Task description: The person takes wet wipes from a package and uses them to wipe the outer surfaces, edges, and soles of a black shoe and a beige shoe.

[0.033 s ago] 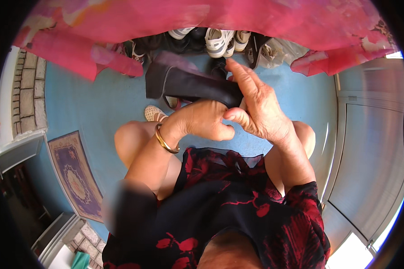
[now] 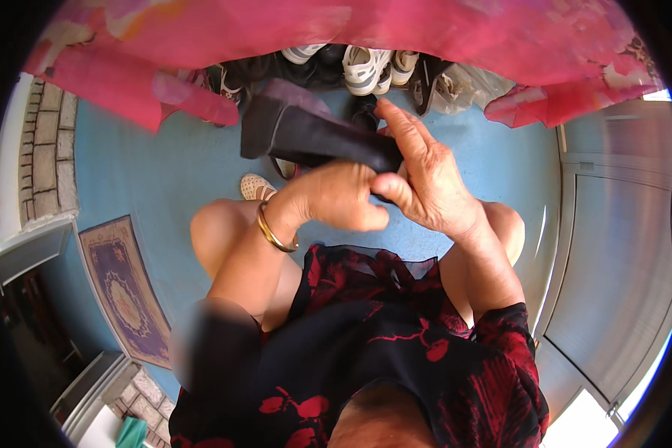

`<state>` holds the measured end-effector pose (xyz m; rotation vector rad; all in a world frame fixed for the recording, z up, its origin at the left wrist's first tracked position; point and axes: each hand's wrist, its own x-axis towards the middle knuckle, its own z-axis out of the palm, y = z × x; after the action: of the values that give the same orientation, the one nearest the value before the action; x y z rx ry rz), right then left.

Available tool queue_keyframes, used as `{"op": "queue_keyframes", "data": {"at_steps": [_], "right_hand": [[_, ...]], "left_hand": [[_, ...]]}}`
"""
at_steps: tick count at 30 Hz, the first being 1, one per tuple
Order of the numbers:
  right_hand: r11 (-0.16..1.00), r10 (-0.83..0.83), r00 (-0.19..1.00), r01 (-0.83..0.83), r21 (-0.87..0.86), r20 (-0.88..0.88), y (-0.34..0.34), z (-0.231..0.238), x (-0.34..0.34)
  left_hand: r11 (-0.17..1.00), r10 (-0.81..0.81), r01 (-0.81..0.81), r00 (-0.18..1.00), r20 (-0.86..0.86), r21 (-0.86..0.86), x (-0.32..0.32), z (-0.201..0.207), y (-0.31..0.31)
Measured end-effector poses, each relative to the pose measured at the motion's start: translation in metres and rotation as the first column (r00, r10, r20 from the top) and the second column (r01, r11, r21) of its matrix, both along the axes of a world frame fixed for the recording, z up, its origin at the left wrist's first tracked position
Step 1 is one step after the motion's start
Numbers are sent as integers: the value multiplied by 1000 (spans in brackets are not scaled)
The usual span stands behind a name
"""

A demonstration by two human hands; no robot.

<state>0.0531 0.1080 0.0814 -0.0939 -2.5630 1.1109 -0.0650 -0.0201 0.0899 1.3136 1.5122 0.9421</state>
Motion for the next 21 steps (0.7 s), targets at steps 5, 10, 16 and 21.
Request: {"op": "queue_keyframes", "data": {"at_steps": [5, 10, 16, 21], "right_hand": [[964, -264, 963, 262, -38, -46, -20, -21, 3], [909, -207, 977, 176, -378, -44, -16, -19, 6], [831, -134, 986, 58, -554, -99, 2, -1, 10], [945, -130, 949, 30, -327, -288, -17, -24, 7]], "left_hand": [[911, 326, -324, 945, 35, 255, -4, -9, 7], [822, 434, -511, 847, 306, 251, 8, -28, 12], [881, 422, -447, 891, 169, 155, 7, -26, 9], [904, 367, -414, 883, 293, 112, 12, -39, 7]]}}
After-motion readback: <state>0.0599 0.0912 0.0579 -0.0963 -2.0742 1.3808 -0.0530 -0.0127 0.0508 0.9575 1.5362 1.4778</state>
